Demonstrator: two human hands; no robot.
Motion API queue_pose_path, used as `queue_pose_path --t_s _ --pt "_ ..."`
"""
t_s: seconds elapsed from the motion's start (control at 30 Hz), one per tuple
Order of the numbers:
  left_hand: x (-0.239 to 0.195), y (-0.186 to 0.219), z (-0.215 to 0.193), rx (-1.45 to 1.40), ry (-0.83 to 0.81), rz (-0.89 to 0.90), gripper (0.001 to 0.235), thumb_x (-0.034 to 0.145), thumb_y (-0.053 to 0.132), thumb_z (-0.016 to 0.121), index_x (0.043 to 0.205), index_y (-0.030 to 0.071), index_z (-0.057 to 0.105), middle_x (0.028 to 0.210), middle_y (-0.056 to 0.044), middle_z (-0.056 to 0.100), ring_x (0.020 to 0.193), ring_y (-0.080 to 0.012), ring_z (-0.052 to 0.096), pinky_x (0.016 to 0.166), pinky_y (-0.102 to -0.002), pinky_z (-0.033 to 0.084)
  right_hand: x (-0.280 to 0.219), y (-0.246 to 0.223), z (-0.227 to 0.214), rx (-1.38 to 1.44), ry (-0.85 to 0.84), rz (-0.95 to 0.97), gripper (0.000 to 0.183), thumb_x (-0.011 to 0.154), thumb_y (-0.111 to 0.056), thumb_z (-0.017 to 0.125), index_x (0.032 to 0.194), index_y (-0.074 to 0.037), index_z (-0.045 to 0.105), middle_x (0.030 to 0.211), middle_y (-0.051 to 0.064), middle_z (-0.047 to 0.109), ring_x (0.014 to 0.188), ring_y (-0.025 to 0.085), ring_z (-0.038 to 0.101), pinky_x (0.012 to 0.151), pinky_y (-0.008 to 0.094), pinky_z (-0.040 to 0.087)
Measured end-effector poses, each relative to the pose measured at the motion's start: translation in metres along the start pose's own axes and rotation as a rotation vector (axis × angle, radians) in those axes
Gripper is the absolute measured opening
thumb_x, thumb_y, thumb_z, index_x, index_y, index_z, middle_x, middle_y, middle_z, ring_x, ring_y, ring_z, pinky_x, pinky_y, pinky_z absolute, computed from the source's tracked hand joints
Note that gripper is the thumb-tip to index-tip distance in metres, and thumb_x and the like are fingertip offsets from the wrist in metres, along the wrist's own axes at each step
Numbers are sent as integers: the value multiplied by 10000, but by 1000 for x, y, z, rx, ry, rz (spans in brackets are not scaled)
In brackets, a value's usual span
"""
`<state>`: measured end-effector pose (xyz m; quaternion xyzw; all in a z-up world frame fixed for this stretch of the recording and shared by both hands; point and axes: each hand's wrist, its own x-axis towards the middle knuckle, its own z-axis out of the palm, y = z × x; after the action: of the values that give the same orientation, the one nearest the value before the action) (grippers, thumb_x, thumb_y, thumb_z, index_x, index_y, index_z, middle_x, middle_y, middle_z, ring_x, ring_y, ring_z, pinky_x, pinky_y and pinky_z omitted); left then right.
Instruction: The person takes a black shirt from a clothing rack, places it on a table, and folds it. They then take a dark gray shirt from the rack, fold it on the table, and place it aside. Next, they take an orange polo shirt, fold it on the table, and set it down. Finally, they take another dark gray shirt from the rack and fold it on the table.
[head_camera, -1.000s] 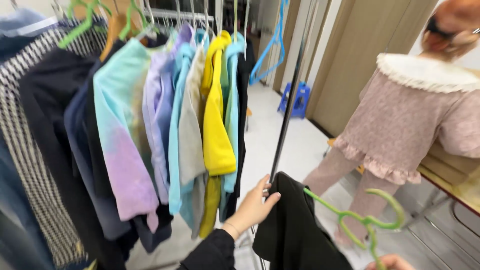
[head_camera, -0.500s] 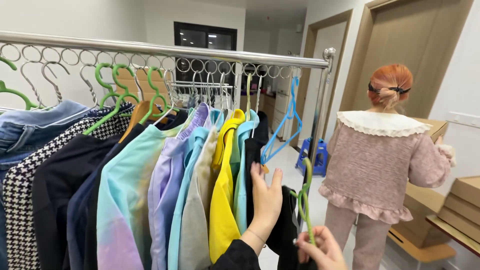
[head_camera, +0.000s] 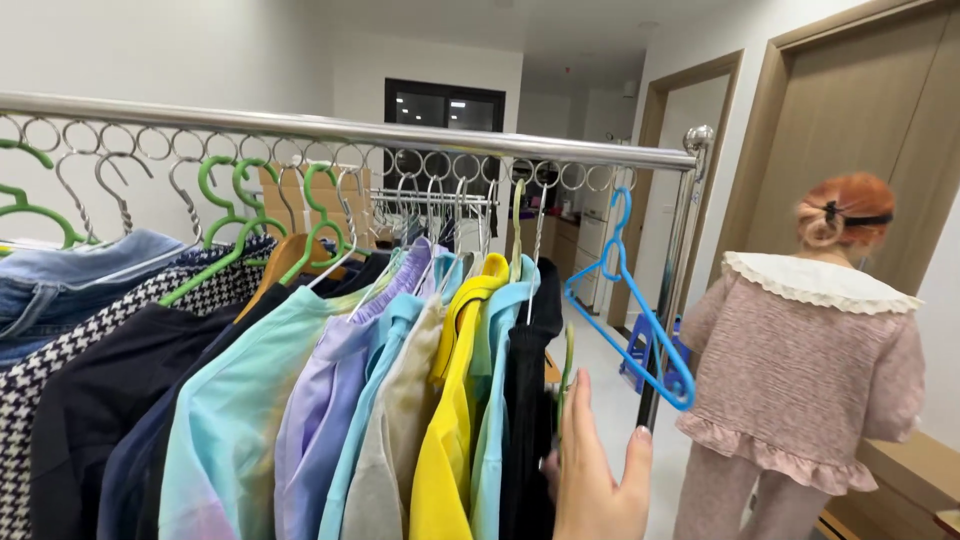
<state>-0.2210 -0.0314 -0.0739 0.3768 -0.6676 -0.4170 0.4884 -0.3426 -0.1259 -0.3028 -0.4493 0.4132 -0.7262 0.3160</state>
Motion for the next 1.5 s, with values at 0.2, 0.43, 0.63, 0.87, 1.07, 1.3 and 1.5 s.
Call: queue_pose_path --t_s 0.2,0.43,0.63,0.87,1.07,1.3,1.5 --pt "29 -37 -3 -74 262 549 771 945 394 622 1607 95 365 1692 -125 377 1562 -279 372 1221 -401 308 132 -201 63 -2 -42 -120 206 869 33 772 919 -39 585 661 127 632 491 207 566 452 309 444" --pt "41 -42 6 -165 80 117 715 923 526 595 1597 354 430 1673 111 468 1536 -99 461 1216 -280 374 158 -299 118 -150 -147 -116 121 949 14 649 962 -22 534 831 175 642 585 195 516 603 323 435" --pt "48 -72 17 -121 29 67 768 916 537 607 1621 340 374 1704 50 374 1574 -122 368 1257 -309 301 177 -249 116 -26 -86 -62 167 927 40 618 939 -38 471 892 233 683 559 220 517 556 322 393" --pt "24 -89 14 -53 -58 -96 794 895 594 557 1632 438 310 1621 2 493 1443 -219 557 1175 -308 441 113 -266 117 -302 17 -50 485 916 -190 677 1383 -79 611 1337 70 732 1353 170 617 1161 326 458" --pt "-53 -64 -46 -78 -147 24 667 941 549 453 1578 351 466 1519 -34 618 1459 -188 543 1127 -289 439 -50 -259 114 -293 78 -399 365 917 18 619 1279 30 663 1548 164 580 1507 206 493 1224 336 417" --pt "-193 -43 -138 -249 81 91 496 1024 347 511 1440 100 619 1465 -60 683 1384 -123 615 1164 -267 438 -215 -225 139 -119 -220 -414 207 879 49 632 1039 49 763 1535 276 609 1404 259 609 1186 320 459" --pt "-353 -39 -219 -294 595 -45 470 992 293 587 1400 76 670 1383 -66 758 1240 -186 751 1084 -308 542 -316 -248 184 -7 -648 -114 231 939 -61 635 1097 8 788 1437 188 704 1382 244 637 1175 384 461"
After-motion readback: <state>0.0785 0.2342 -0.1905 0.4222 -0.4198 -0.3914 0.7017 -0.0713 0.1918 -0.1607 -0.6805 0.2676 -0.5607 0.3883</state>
